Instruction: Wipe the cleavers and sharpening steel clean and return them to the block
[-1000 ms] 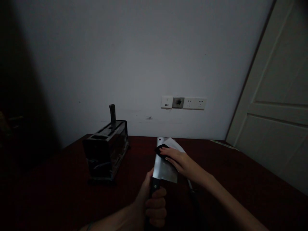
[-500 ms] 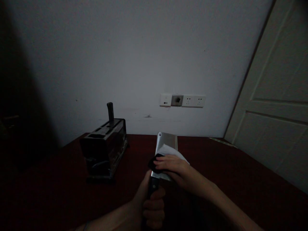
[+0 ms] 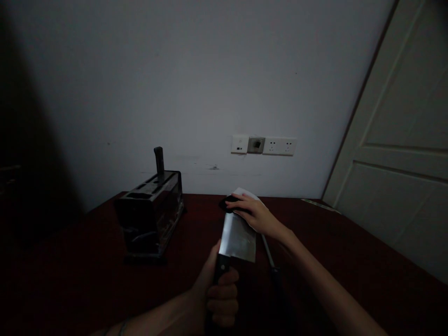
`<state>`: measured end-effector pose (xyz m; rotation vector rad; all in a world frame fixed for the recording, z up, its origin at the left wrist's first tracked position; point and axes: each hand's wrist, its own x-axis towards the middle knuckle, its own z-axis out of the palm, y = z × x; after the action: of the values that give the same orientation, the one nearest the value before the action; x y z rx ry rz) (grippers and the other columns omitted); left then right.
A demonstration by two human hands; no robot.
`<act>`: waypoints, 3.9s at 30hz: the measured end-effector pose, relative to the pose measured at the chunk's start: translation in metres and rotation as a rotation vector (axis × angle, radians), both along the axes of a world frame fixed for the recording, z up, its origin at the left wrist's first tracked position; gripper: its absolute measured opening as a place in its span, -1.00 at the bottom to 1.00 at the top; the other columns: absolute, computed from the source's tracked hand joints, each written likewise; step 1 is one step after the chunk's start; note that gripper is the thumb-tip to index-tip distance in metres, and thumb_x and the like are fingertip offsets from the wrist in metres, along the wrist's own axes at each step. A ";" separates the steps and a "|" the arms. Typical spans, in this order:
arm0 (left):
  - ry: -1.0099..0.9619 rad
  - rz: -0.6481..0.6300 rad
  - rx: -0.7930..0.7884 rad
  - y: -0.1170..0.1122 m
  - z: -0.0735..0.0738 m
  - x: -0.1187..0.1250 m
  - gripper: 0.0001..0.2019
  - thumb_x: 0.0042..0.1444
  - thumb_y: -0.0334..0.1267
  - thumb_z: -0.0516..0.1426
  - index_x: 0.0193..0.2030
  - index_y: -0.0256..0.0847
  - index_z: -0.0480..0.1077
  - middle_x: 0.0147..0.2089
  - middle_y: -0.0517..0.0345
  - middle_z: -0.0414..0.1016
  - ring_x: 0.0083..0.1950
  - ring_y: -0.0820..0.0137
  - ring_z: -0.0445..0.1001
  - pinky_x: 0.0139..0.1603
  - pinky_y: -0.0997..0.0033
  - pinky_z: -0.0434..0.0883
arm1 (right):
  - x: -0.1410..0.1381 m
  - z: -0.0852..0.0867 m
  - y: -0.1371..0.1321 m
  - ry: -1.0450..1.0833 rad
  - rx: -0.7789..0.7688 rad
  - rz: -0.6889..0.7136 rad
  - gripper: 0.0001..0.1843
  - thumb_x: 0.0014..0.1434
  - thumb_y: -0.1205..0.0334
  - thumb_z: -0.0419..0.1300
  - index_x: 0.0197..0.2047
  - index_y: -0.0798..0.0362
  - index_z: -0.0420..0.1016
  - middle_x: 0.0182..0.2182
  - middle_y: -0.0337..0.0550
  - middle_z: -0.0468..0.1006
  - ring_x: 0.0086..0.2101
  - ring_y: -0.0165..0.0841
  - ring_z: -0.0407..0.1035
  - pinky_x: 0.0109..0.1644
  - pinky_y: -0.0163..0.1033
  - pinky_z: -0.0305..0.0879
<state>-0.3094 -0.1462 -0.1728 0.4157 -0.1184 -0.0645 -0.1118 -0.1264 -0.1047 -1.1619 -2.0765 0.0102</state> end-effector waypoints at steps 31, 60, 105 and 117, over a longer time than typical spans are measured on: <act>-0.042 0.031 -0.008 -0.020 0.004 -0.003 -0.34 0.13 0.23 -0.34 -0.68 -0.23 0.17 -0.85 0.34 -0.12 -0.82 0.59 -0.17 -0.76 0.59 -0.09 | 0.004 0.016 0.002 0.037 -0.021 0.030 -0.70 0.15 0.36 0.09 -0.06 -0.04 0.47 -0.06 -0.16 0.51 0.00 -0.32 0.34 0.11 -0.09 0.23; -0.033 0.079 0.095 -0.013 0.030 -0.011 -0.30 0.14 0.21 -0.41 -0.71 -0.23 0.16 -0.86 0.35 -0.14 -0.83 0.60 -0.22 -0.79 0.59 -0.09 | -0.003 0.018 -0.040 0.084 0.075 -0.063 -0.71 0.15 0.36 0.08 -0.07 -0.04 0.47 -0.09 -0.17 0.53 -0.02 -0.31 0.36 0.08 -0.10 0.29; 0.005 0.092 0.080 0.004 0.013 -0.004 -0.29 0.10 0.26 -0.38 -0.71 -0.24 0.19 -0.85 0.33 -0.13 -0.83 0.57 -0.15 -0.79 0.57 -0.06 | -0.035 0.004 -0.076 0.215 -0.268 0.086 -0.78 0.08 0.37 0.14 -0.22 -0.02 0.54 -0.29 -0.22 0.61 -0.25 -0.36 0.46 -0.10 -0.20 0.35; 0.006 0.088 0.104 -0.001 0.017 -0.004 -0.29 0.09 0.27 -0.39 -0.70 -0.22 0.20 -0.85 0.32 -0.12 -0.83 0.56 -0.10 -0.79 0.58 0.00 | 0.002 0.039 -0.054 1.351 -0.379 -0.245 -0.77 -0.03 0.27 0.24 -0.23 0.05 0.51 -0.50 -0.25 0.59 -0.48 -0.38 0.47 -0.37 -0.35 0.40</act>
<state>-0.3135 -0.1468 -0.1554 0.5245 -0.0913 0.0149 -0.1093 -0.1802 -0.0658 -1.1033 -0.7356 0.8520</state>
